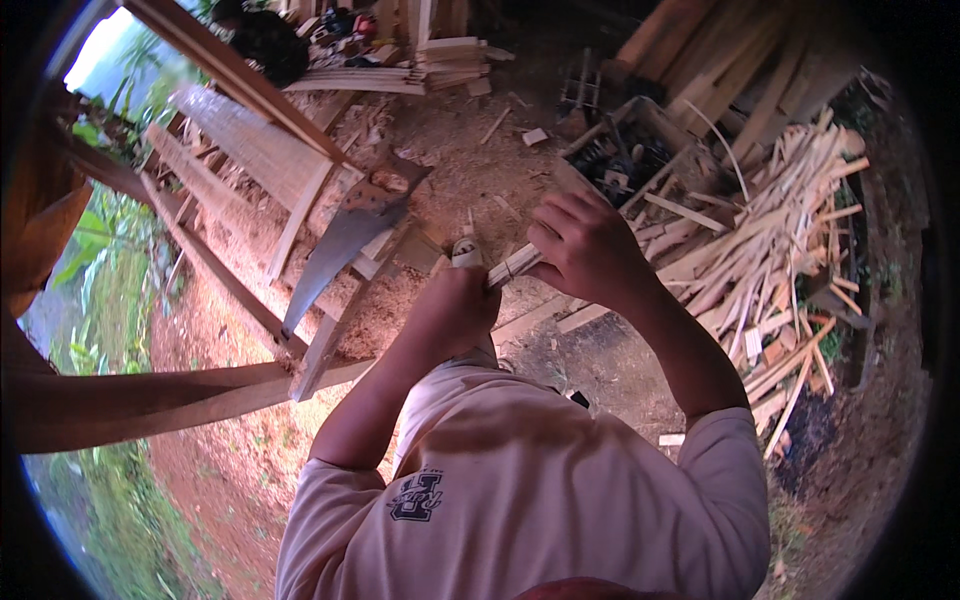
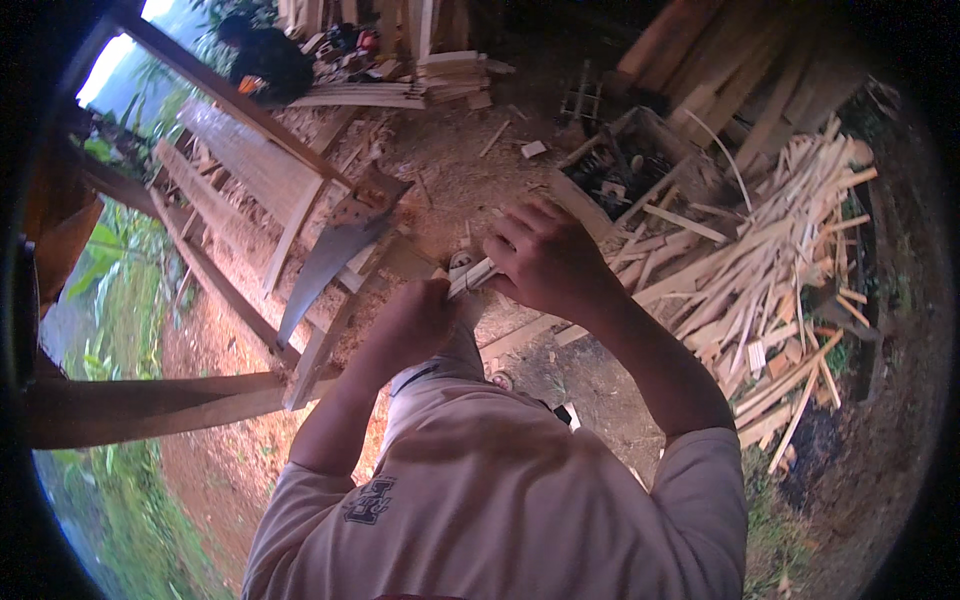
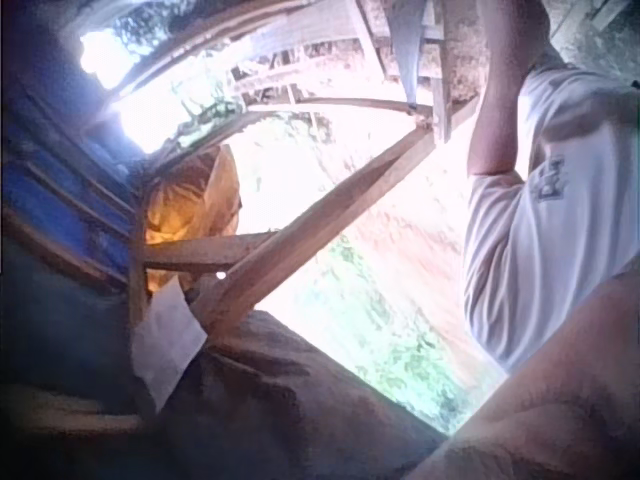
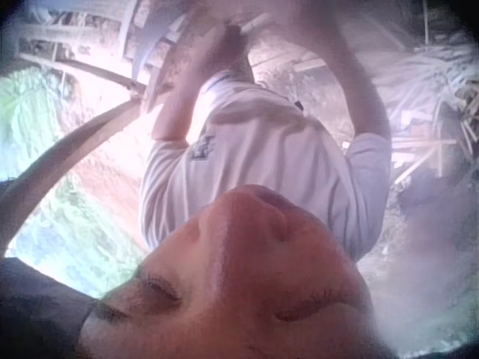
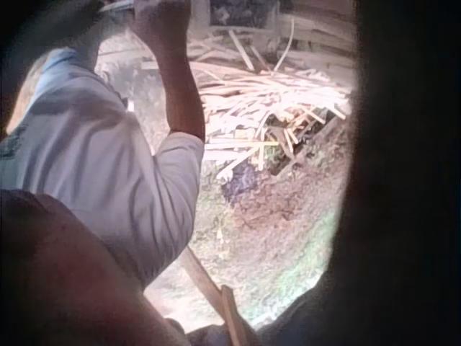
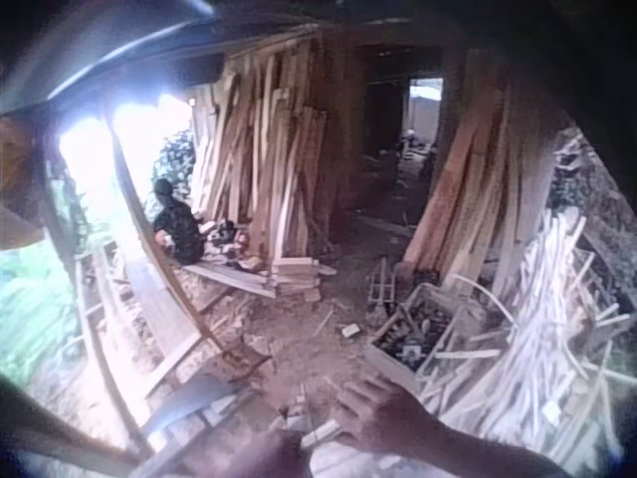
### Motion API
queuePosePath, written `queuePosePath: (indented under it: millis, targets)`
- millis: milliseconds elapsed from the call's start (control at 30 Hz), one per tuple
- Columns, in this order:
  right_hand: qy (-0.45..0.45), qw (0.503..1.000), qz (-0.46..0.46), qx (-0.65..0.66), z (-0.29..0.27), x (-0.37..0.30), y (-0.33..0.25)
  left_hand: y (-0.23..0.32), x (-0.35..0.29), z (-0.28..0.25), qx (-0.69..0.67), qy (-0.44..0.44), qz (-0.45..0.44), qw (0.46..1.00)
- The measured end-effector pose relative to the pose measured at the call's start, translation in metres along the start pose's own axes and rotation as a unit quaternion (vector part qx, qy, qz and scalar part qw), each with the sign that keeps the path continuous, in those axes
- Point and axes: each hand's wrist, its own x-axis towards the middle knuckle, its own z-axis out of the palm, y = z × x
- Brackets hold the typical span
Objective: The person uses a machete to split thin wooden strips into smaller pieces on a wooden workbench. They repeatedly pick up strips, position them, and strike them with the machete, then toss the split pieces onto a growing pile on the ground.
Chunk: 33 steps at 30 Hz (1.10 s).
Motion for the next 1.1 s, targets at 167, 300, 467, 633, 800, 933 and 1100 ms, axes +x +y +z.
queuePosePath:
  millis: [167,300,467,633,800,933,1100]
  targets:
    - [0.053,0.993,0.089,-0.059,0.01,-0.069,-0.003,0.041,-0.004,0.028,0.046,0.085,0.053,0.994]
    - [0.078,0.981,0.169,-0.057,0.008,-0.103,-0.015,0.059,-0.003,0.044,0.032,0.068,0.077,0.994]
    - [0.122,0.958,0.256,-0.035,0.011,-0.128,-0.036,0.073,-0.006,0.055,0.025,0.055,0.1,0.993]
    - [0.214,0.917,0.335,0.001,0.033,-0.138,-0.059,0.085,-0.014,0.065,0.01,0.092,0.119,0.989]
    - [0.202,0.894,0.383,0.117,0.043,-0.138,-0.081,0.075,-0.015,0.072,-0.011,0.063,0.14,0.988]
    - [0.189,0.918,0.338,0.087,0.039,-0.144,-0.077,0.065,-0.013,0.063,0.035,0.004,0.138,0.99]
    - [0.219,0.782,0.467,0.352,0.056,-0.169,-0.058,0.047,-0.014,0.051,0.03,0.052,0.157,0.986]
